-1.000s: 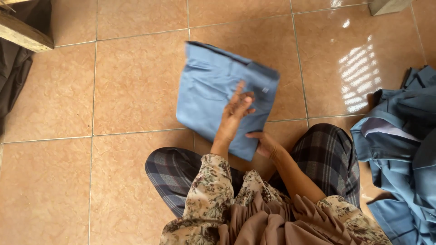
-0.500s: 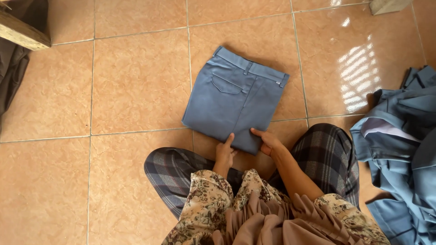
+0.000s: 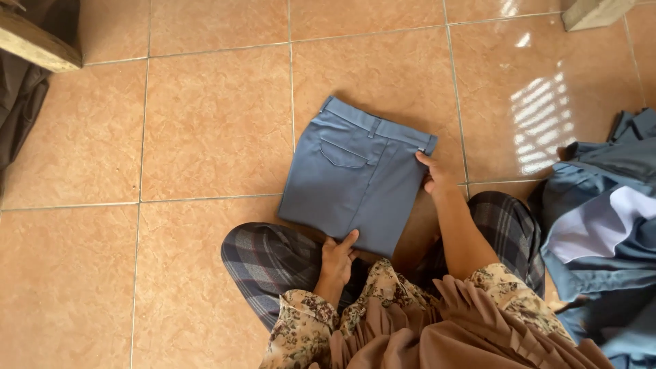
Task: Folding blue trousers into neat rectangles and stacking them on the floor.
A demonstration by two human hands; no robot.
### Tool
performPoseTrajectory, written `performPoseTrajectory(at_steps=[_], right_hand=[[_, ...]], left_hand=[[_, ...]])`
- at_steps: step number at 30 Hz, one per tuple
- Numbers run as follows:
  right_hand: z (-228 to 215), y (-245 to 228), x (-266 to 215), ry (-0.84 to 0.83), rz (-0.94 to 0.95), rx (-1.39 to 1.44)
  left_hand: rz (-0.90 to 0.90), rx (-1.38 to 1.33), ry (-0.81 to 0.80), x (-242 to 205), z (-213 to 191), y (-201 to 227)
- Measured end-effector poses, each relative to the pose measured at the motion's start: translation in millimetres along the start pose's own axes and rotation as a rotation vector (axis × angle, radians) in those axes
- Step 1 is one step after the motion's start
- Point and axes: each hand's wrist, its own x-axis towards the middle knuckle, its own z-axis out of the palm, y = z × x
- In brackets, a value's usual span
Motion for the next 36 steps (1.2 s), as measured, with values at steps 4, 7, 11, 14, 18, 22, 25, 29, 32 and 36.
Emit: performPoseTrajectory(at_steps=[4,7,11,14,18,22,25,29,32,36], right_hand=[[9,-5,-20,-0.025,-0.030,-0.028],[-7,4,40,-0.204,-0.183,0.033],[33,-45,-21,-0.253,-0.296,0.051],[117,-83,-122,-0.364,-0.319,0.094],[235,-91,-207,-0.702,-0.374,-0.004],[354,-39,-251,-0.898,-0.343,0.006],[429,41,-232,-0.941,-0.368,-0.107],[466,165,-225,-0.840,-0.175,-0.281],[453,233,-218,-0.728,-0.126,-0.514],[447,247,-226,-0.637,-0.166,-0.645]], left_hand=[[0.059,-0.082,-0.008,-5,-3,13],[0.162,-0.184,-0.085,7,-19,28],[0.306,-0.295,-0.221,-12,-46,88],[0.423,-0.414,-0.330,-39,-83,142],[0.597,-0.473,-0.260,-59,-168,181],[0.771,-0.449,-0.099,-106,-262,191],[0.733,-0.412,0.344,-127,-323,168],[0.609,-0.406,0.634,-101,-409,80],[0.429,-0.414,0.789,-52,-455,-5],[0.338,-0.388,0.894,-10,-467,-64]])
